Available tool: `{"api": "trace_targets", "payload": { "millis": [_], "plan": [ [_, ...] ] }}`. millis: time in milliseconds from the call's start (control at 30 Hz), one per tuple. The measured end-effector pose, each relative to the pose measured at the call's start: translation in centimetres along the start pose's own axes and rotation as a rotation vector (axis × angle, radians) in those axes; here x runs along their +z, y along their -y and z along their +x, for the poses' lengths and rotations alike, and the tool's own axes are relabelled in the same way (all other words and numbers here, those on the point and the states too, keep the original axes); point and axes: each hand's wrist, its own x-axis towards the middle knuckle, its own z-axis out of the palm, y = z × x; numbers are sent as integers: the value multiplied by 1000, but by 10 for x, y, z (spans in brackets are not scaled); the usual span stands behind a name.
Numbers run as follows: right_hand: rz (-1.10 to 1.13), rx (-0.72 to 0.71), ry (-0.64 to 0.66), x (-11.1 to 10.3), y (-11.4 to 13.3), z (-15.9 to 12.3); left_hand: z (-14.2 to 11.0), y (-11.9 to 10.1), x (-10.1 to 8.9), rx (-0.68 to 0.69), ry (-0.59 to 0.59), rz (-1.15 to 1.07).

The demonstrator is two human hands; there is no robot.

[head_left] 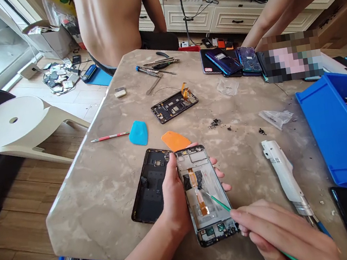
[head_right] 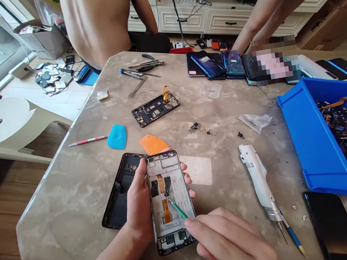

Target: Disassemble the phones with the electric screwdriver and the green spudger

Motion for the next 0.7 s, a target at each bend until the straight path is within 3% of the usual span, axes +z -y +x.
{"api": "trace_targets", "payload": {
  "millis": [233,400,700],
  "plan": [
    [-29,-46,70,3,-4,0,-1,-2,6,-68,-64,-33],
    [-38,-75,89,6,-5,-1,-2,-5,12,-47,-40,-77],
    [-12,-68,125,6,-7,-3,1,-3,-3,-110,7,2]
  ]
}}
